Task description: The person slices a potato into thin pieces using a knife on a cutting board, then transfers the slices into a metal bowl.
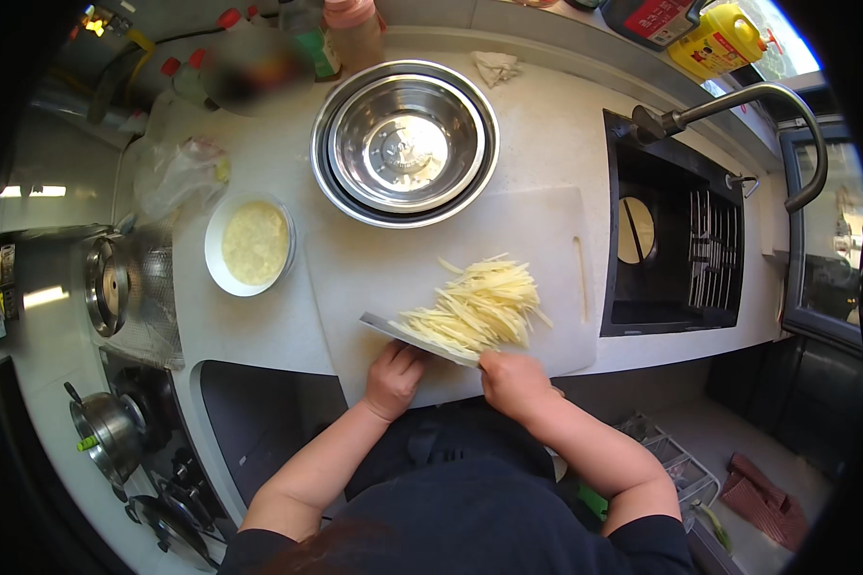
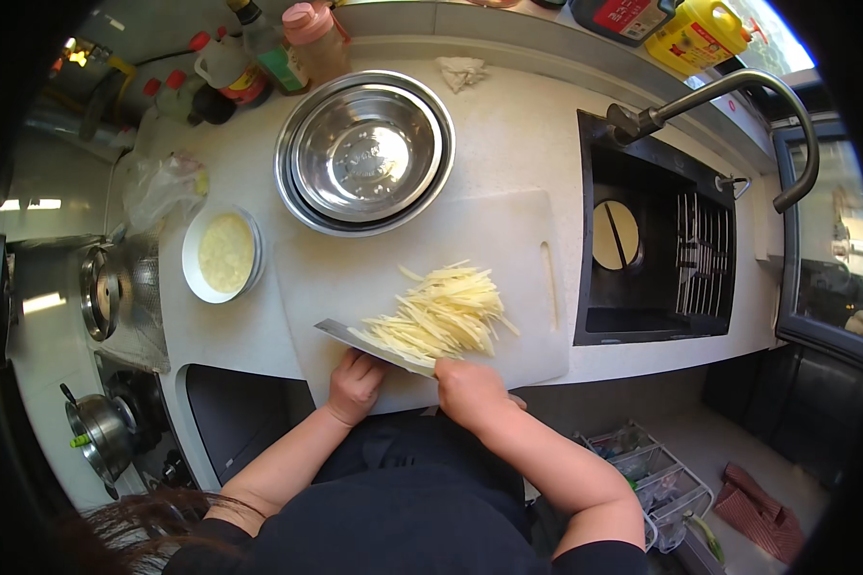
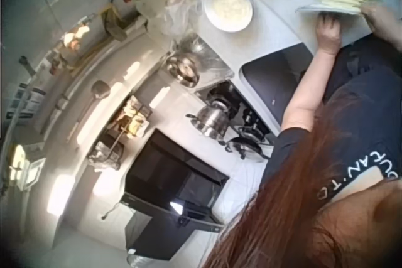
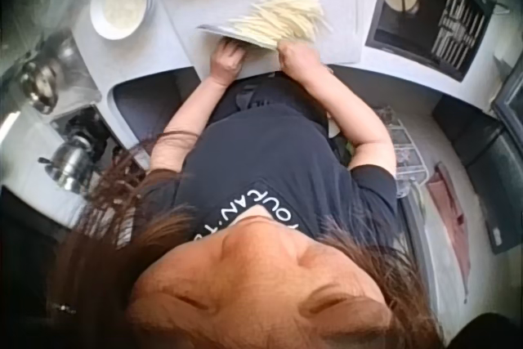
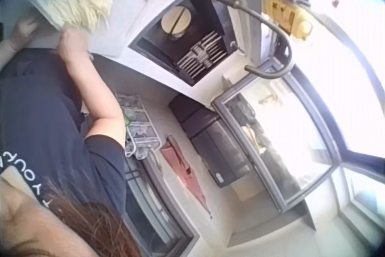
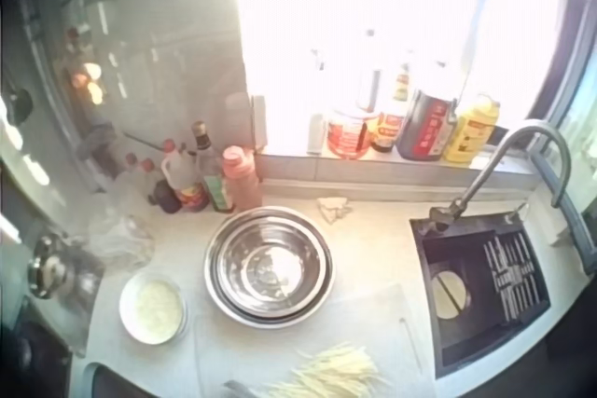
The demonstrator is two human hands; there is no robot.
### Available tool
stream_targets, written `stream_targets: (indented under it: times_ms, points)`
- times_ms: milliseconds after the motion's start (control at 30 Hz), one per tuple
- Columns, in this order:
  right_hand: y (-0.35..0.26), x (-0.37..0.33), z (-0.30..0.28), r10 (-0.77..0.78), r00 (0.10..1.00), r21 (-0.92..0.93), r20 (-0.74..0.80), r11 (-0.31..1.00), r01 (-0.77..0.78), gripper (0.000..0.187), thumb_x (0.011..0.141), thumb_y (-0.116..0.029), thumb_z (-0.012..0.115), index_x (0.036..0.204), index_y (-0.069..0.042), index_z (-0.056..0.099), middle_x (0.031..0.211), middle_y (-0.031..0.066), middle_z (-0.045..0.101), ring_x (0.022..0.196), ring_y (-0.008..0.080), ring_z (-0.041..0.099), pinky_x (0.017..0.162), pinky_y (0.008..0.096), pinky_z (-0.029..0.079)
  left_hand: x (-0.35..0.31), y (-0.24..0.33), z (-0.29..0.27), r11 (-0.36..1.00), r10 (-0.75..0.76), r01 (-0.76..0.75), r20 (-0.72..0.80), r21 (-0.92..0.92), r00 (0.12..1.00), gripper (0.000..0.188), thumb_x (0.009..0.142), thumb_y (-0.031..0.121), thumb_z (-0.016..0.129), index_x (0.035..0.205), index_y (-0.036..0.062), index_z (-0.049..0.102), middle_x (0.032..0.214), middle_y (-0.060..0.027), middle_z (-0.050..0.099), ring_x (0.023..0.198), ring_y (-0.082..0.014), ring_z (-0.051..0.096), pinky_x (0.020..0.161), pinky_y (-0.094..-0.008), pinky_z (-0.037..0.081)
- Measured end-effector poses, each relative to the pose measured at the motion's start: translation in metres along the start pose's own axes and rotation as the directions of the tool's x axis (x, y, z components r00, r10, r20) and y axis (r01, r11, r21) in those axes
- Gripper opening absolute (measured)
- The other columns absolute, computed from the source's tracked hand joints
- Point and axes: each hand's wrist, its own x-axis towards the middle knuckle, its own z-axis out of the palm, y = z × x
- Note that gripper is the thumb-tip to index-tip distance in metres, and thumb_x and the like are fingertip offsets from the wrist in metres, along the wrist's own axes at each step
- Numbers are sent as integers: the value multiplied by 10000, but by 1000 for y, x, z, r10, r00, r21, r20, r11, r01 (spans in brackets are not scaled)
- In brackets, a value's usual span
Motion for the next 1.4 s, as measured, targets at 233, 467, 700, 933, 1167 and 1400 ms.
stream_targets:
  times_ms: [233,467,700,933,1167,1400]
  points:
    - [-1,-23,-22,76,989,-108,126,992,-62,82,825,-97,550,882,-40,567,805,197,670,744,400,659,648,501,517,-1,3,2,1000,-7,7,-24,21,1000,184,641,42,627,813,68,687,920,-72,666,940,-297,627,755,-348,556]
    - [-20,18,7,53,996,-26,70,998,-51,89,820,-92,540,887,-37,565,781,210,668,761,417,656,663,510,514,0,2,0,1000,1,-1,-11,-7,1000,201,634,12,677,826,63,709,917,-73,670,900,-301,625,746,-355,550]
    - [-9,-11,-10,-3,1000,-2,30,1000,3,84,820,-101,553,861,-29,562,763,211,660,729,417,647,662,518,512,-2,3,0,999,-24,23,-28,-25,999,216,636,-10,660,839,45,708,970,-106,663,920,-333,625,741,-372,557]
    - [0,-27,-12,66,994,-95,92,994,-58,90,821,-93,545,886,-32,555,808,207,666,744,408,657,667,508,519,-5,3,2,999,-18,17,-41,-31,999,229,635,-22,655,848,38,712,972,-104,665,930,-336,626,741,-374,559]
    - [-19,18,16,35,999,-33,2,999,-35,68,820,-87,546,864,-36,558,734,211,664,691,410,655,627,514,517,-3,2,1,1000,-12,12,-48,-16,999,244,629,-1,665,858,66,717,947,-77,665,905,-301,617,749,-337,547]
    - [3,-2,4,-54,978,52,-202,996,66,98,832,-103,545,768,-30,557,652,214,622,629,426,627,587,515,504,-4,7,-2,999,-37,37,-27,8,999,236,628,14,655,849,81,704,918,-52,656,891,-284,614,701,-349,549]
